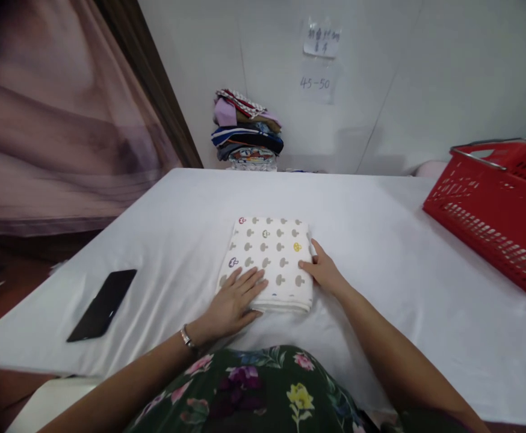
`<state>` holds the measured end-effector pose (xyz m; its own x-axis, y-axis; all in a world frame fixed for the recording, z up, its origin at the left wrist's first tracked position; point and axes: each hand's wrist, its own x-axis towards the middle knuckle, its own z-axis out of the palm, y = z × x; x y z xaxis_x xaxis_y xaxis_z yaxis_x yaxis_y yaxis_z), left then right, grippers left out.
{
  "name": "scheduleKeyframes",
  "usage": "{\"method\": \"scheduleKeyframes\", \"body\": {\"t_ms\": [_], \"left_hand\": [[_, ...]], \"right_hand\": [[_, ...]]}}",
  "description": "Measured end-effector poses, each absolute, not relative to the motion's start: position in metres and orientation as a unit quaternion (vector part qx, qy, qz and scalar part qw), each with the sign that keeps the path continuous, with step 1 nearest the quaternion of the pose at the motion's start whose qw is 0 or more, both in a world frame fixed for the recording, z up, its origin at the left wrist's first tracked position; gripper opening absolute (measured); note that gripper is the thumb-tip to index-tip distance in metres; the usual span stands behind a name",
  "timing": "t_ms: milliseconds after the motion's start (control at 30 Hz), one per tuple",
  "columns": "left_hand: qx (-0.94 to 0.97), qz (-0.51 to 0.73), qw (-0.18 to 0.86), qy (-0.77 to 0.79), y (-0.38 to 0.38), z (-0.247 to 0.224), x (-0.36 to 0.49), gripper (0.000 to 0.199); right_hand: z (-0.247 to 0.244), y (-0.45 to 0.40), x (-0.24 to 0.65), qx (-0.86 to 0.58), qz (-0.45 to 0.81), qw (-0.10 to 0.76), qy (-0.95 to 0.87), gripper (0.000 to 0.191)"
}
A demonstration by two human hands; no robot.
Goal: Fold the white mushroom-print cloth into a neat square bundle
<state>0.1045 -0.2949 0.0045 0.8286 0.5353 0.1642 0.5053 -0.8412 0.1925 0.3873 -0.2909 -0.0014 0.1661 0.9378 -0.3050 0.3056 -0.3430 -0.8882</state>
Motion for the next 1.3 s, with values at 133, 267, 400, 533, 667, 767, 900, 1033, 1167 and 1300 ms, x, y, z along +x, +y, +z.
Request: {"method": "scheduleKeyframes", "body": {"t_ms": [133, 267, 400, 533, 667, 767, 900, 1033, 1167, 1300], "left_hand": [[0.942, 0.132, 0.101, 0.291, -0.291, 0.011, 0.094, 0.063], [0.924, 0.146, 0.097, 0.339, -0.291, 0.008, 0.076, 0.059], [0.922, 0.127, 0.096, 0.353, -0.294, 0.001, 0.063, 0.056], [0.918, 0.172, 0.104, 0.342, -0.295, -0.002, 0.056, 0.047], [0.904, 0.236, 0.106, 0.34, -0.296, -0.003, 0.046, 0.037], [0.901, 0.242, 0.096, 0.347, -0.298, -0.004, 0.04, 0.035], [0.901, 0.232, 0.093, 0.354, -0.3, -0.005, 0.037, 0.034], [0.886, 0.253, 0.139, 0.363, -0.302, -0.005, 0.035, 0.034], [0.855, 0.292, 0.202, 0.379, -0.306, -0.004, 0.034, 0.038], [0.865, 0.273, 0.185, 0.378, -0.308, -0.001, 0.037, 0.047]], "right_hand": [[0.009, -0.301, 0.384, -0.719, 0.264, 0.275, -0.582, 0.079], [0.018, -0.325, 0.369, -0.636, 0.094, 0.28, -0.713, 0.064], [0.004, -0.343, 0.358, -0.517, 0.095, 0.182, -0.831, 0.058], [-0.003, -0.352, 0.361, -0.517, 0.095, 0.19, -0.829, 0.053], [0.002, -0.362, 0.362, -0.477, 0.055, 0.259, -0.838, 0.047], [-0.001, -0.367, 0.36, -0.44, 0.057, 0.226, -0.867, 0.043], [-0.01, -0.368, 0.358, -0.436, 0.043, 0.183, -0.88, 0.042], [-0.011, -0.368, 0.358, -0.432, 0.025, 0.183, -0.883, 0.043], [-0.012, -0.368, 0.359, -0.435, 0.034, 0.212, -0.874, 0.043], [-0.012, -0.365, 0.362, -0.439, 0.064, 0.235, -0.865, 0.044]]}}
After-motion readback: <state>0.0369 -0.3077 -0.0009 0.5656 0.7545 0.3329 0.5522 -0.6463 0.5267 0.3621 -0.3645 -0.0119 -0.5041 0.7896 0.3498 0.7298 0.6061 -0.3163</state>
